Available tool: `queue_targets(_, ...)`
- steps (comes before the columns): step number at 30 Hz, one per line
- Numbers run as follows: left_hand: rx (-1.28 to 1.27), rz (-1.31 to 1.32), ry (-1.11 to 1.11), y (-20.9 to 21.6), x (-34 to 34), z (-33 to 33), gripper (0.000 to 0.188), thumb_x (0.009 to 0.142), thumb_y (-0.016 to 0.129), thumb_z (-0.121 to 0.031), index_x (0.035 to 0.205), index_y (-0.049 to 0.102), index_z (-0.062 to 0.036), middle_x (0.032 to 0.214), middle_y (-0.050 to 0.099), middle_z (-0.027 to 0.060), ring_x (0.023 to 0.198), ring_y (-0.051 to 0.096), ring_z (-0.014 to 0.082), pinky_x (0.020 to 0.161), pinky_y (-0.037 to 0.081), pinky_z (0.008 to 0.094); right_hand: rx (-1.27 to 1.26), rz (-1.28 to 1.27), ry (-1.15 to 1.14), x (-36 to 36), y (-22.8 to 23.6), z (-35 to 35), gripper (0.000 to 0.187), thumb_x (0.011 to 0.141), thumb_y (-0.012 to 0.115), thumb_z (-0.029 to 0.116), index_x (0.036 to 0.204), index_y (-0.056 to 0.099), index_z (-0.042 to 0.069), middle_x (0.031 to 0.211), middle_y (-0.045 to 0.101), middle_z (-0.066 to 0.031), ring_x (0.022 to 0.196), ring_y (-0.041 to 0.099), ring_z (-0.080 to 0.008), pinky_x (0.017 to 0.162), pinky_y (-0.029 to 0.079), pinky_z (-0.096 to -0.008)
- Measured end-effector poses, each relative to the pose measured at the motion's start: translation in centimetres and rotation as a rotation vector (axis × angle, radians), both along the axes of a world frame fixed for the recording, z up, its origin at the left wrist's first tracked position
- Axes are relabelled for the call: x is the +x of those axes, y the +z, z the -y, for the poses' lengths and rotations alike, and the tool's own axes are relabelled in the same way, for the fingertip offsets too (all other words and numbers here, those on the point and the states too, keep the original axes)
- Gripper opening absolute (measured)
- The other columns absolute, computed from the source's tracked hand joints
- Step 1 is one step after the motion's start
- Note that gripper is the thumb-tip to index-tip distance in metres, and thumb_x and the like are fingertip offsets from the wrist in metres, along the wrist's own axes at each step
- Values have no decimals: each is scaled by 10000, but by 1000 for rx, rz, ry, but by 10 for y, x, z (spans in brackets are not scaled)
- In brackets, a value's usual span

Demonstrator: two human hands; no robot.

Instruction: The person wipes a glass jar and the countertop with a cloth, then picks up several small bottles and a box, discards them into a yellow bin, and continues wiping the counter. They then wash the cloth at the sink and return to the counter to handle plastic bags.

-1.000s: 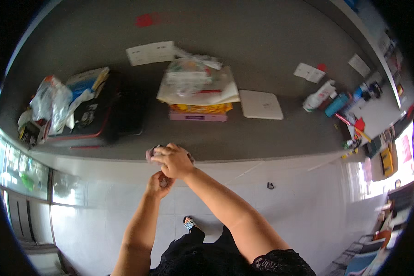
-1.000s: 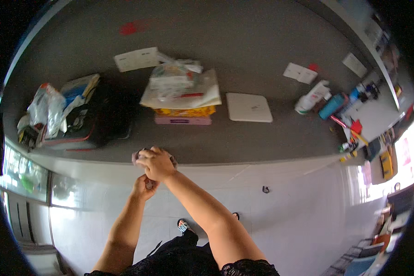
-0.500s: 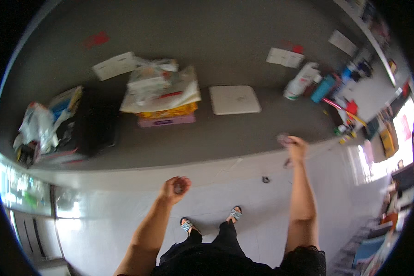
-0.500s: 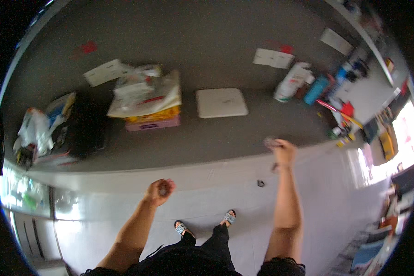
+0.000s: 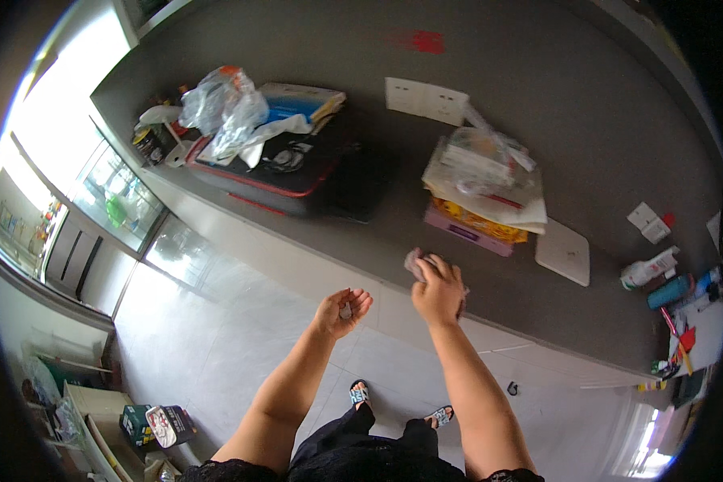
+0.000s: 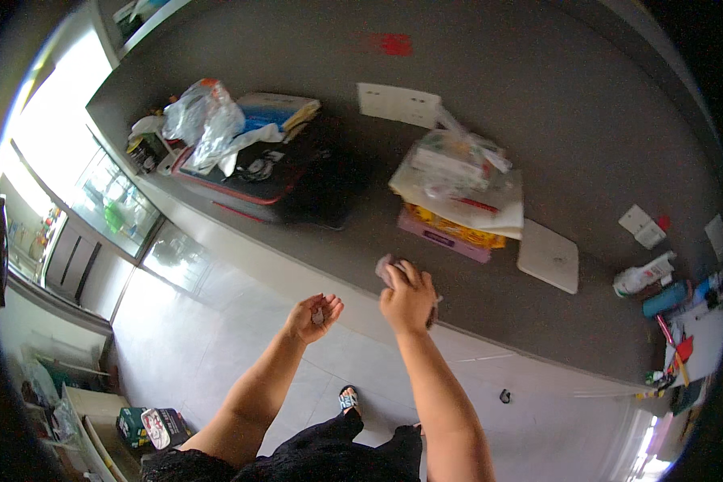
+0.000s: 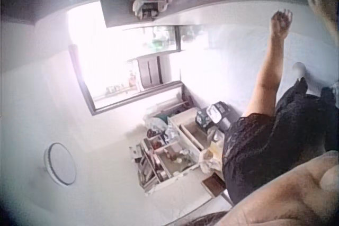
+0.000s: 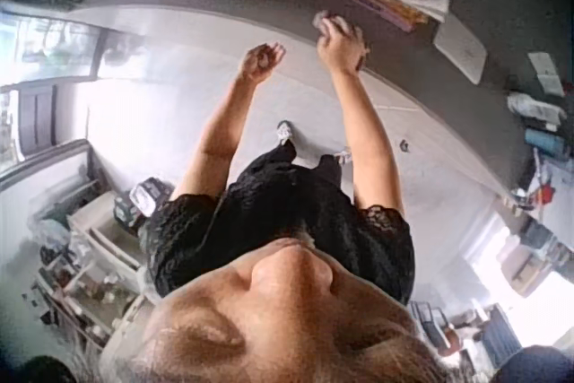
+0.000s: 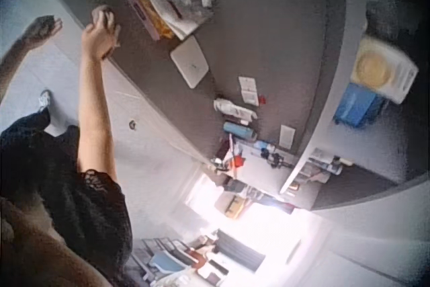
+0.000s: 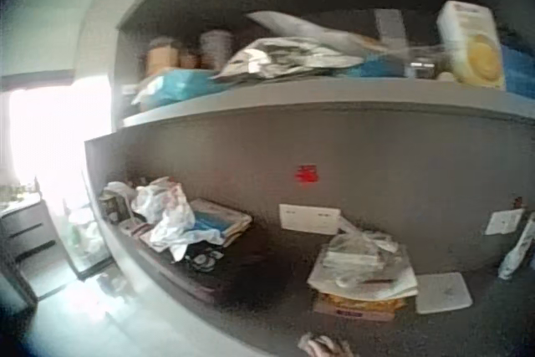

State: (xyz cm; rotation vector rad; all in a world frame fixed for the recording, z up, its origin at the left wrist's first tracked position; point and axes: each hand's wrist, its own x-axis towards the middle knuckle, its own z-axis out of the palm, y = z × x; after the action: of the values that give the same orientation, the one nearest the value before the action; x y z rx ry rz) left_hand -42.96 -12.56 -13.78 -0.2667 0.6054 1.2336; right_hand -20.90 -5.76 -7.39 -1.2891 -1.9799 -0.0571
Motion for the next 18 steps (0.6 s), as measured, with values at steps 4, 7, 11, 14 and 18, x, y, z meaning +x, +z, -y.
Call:
queue_targets(4, -30, -49, 63, 8, -56, 5, 284, 962, 401, -171, 962, 548, 72, 984, 616, 187, 930, 623, 334, 854, 548, 414, -12, 14, 84, -104, 3, -17, 370, 658, 562, 106, 1011, 668, 134, 1110, 618, -75, 937, 550, -330, 782, 473, -439)
queue_targets(7, -78, -54, 123, 18, -82, 13, 272, 959, 414, -161, 950, 555, 72, 964, 623, 182, 888, 635, 319, 852, 553, 417, -14, 3, 117, -161, -4, -30, 377, 645, 577, 110, 1009, 666, 154, 1107, 613, -44, 942, 544, -320, 758, 473, -441)
queue_targets(11, -107, -73, 185, 14, -113, 20, 291, 963, 395, -174, 986, 540, 77, 998, 614, 189, 937, 621, 334, 870, 540, 424, -57, 19, 235, -212, 9, -21, 335, 627, 590, 108, 945, 685, 154, 1077, 626, -15, 969, 545, -290, 768, 479, -430)
queue_targets(14, -27, -102, 168, 2, -129, 24, 304, 966, 386, -184, 1000, 534, 79, 1014, 609, 196, 970, 610, 346, 884, 530, 430, -373, -190, 644, -222, 10, -2, 249, 631, 582, 103, 846, 703, 140, 1012, 657, -33, 965, 565, -269, 810, 482, -404)
queue_targets(18, -31, -36, 161, -14, -141, 16, 310, 967, 385, -190, 1007, 538, 76, 1012, 611, 189, 946, 619, 331, 880, 533, 425, -57, -385, 436, -198, 33, -17, 235, 625, 562, 81, 803, 706, 134, 925, 677, -50, 883, 599, -276, 822, 479, -386)
